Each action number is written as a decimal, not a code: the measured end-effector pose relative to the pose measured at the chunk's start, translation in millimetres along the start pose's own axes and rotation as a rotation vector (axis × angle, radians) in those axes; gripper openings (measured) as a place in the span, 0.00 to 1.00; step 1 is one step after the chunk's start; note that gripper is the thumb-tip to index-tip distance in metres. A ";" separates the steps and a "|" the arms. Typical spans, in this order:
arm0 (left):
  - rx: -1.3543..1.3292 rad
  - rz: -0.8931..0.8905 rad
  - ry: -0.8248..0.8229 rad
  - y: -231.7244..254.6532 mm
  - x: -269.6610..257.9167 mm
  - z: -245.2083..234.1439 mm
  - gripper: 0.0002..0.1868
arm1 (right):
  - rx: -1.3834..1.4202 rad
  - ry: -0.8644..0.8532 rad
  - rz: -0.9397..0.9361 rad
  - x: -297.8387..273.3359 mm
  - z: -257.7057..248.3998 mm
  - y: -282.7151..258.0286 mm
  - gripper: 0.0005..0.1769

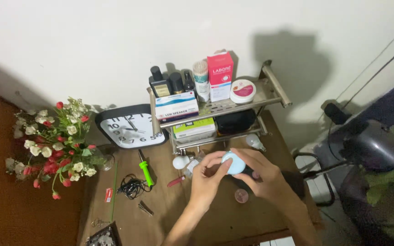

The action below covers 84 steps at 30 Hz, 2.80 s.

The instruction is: The recorder organizes several personal care items, perfume bottles, and electronic components onto a small metal shelf on a desk.

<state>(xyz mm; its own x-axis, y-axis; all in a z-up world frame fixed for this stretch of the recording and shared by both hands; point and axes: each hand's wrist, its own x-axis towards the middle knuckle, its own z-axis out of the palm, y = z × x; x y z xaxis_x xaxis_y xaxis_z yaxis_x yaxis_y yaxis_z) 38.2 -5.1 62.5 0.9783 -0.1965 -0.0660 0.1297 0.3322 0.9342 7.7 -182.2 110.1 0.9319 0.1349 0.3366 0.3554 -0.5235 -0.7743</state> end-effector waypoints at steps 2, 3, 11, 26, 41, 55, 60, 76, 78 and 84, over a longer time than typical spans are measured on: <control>-0.004 0.011 -0.008 2.4 4.9 -2.6 0.17 | -0.025 0.030 -0.092 3.7 0.4 0.6 0.38; -0.006 0.015 -0.022 3.2 7.3 -4.0 0.16 | -0.050 0.063 -0.178 4.6 0.8 1.1 0.37; 0.045 0.023 0.014 12.4 16.0 1.5 0.16 | -0.105 0.224 -0.125 6.7 12.5 13.0 0.42; 0.345 0.243 0.010 59.3 55.4 37.2 0.19 | -0.288 0.368 -0.239 59.3 -17.6 16.2 0.37; 0.876 0.792 -0.029 54.2 134.1 65.1 0.21 | -0.271 0.126 -0.147 158.2 -68.4 94.1 0.32; 1.106 0.647 -0.095 55.7 141.4 71.2 0.29 | -0.335 0.031 -0.159 176.9 -63.9 114.9 0.31; 1.084 0.601 -0.087 52.3 139.0 73.3 0.28 | -0.294 -0.001 -0.010 173.4 -65.8 100.2 0.33; 0.898 0.569 -0.135 61.7 94.9 61.4 0.32 | -0.251 0.188 -0.173 124.8 -70.2 56.7 0.35; 0.753 0.406 -0.134 46.6 76.8 49.1 0.28 | -0.237 0.264 -0.118 96.9 -67.9 40.3 0.28; 0.736 0.523 -0.032 -27.0 25.2 -1.0 0.17 | -0.077 0.304 0.038 21.3 -43.5 35.9 0.17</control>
<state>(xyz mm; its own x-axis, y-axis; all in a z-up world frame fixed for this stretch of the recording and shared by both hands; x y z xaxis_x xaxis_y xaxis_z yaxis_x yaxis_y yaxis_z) 59.6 -18.1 35.3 0.8770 -0.2157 0.4294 -0.4772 -0.2860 0.8309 37.2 -234.8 112.9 0.8761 -0.1379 0.4620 0.3032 -0.5874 -0.7504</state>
